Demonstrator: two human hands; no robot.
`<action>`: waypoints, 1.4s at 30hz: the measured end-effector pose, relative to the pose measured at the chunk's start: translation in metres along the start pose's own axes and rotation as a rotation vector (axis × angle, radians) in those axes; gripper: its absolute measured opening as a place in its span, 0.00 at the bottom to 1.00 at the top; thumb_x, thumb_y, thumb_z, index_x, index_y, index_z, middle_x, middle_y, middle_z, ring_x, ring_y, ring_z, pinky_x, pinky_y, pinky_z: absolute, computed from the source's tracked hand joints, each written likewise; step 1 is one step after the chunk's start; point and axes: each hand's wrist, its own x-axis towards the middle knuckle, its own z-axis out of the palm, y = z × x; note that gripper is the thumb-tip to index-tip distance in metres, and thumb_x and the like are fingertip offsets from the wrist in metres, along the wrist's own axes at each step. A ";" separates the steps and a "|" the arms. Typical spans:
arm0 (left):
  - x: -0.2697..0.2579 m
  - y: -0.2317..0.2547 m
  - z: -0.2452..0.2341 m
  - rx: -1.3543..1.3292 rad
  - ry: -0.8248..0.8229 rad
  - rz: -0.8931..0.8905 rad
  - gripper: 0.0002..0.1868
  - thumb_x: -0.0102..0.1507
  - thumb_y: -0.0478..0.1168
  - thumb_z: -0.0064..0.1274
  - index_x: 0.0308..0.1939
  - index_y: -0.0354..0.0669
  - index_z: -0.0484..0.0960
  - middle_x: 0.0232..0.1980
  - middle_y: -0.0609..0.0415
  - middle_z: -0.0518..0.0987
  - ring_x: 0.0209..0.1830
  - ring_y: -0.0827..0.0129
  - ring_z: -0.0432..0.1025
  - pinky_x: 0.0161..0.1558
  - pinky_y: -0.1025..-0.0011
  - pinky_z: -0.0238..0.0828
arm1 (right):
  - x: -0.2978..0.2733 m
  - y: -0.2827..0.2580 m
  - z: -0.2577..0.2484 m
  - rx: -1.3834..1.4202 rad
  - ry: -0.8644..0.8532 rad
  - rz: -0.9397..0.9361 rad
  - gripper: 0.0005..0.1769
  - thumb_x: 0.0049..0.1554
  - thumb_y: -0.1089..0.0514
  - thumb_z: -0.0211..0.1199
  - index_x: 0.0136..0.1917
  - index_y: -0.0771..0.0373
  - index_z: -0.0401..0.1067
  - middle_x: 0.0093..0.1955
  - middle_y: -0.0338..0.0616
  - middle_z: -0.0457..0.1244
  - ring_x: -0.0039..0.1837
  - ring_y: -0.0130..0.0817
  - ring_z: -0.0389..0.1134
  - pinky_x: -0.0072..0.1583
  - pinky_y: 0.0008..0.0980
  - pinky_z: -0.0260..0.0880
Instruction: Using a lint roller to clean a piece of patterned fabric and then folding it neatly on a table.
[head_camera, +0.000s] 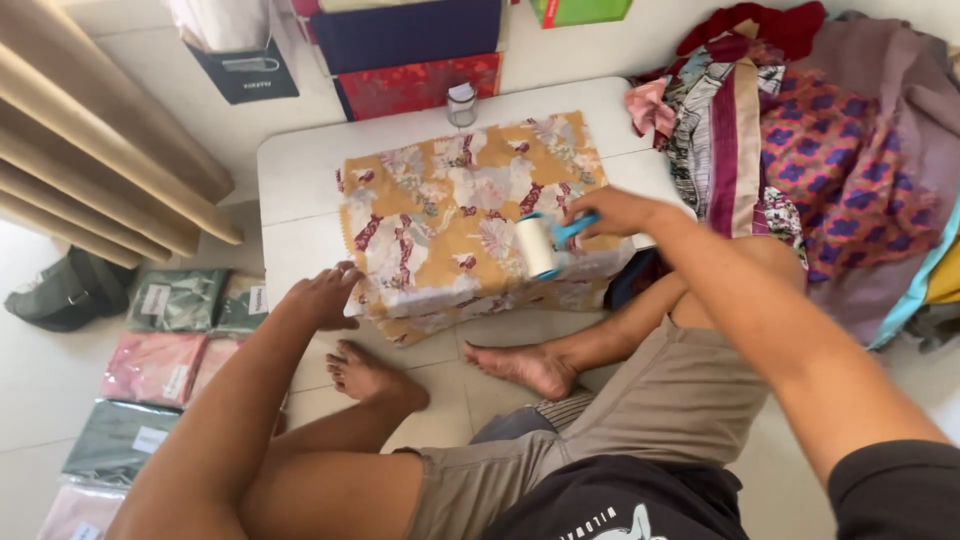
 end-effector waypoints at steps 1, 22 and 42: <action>0.001 -0.001 0.003 0.013 0.004 0.002 0.47 0.56 0.57 0.69 0.72 0.55 0.61 0.80 0.47 0.57 0.74 0.49 0.64 0.61 0.45 0.76 | -0.006 0.029 -0.006 0.005 0.013 0.002 0.19 0.50 0.56 0.74 0.56 0.46 0.78 0.46 0.52 0.73 0.57 0.56 0.73 0.62 0.51 0.70; 0.068 0.033 -0.093 0.200 0.127 -0.083 0.30 0.60 0.65 0.58 0.65 0.72 0.73 0.62 0.60 0.81 0.63 0.63 0.76 0.61 0.55 0.73 | -0.048 -0.024 -0.208 -0.176 0.188 0.347 0.27 0.46 0.51 0.70 0.61 0.42 0.76 0.58 0.50 0.71 0.66 0.52 0.69 0.68 0.48 0.69; 0.089 0.030 -0.120 -0.536 0.392 -0.226 0.26 0.60 0.44 0.61 0.63 0.55 0.80 0.59 0.57 0.83 0.52 0.58 0.79 0.57 0.62 0.76 | 0.104 -0.040 -0.223 -0.683 1.230 0.209 0.36 0.59 0.44 0.70 0.74 0.62 0.65 0.69 0.59 0.61 0.64 0.53 0.59 0.66 0.53 0.48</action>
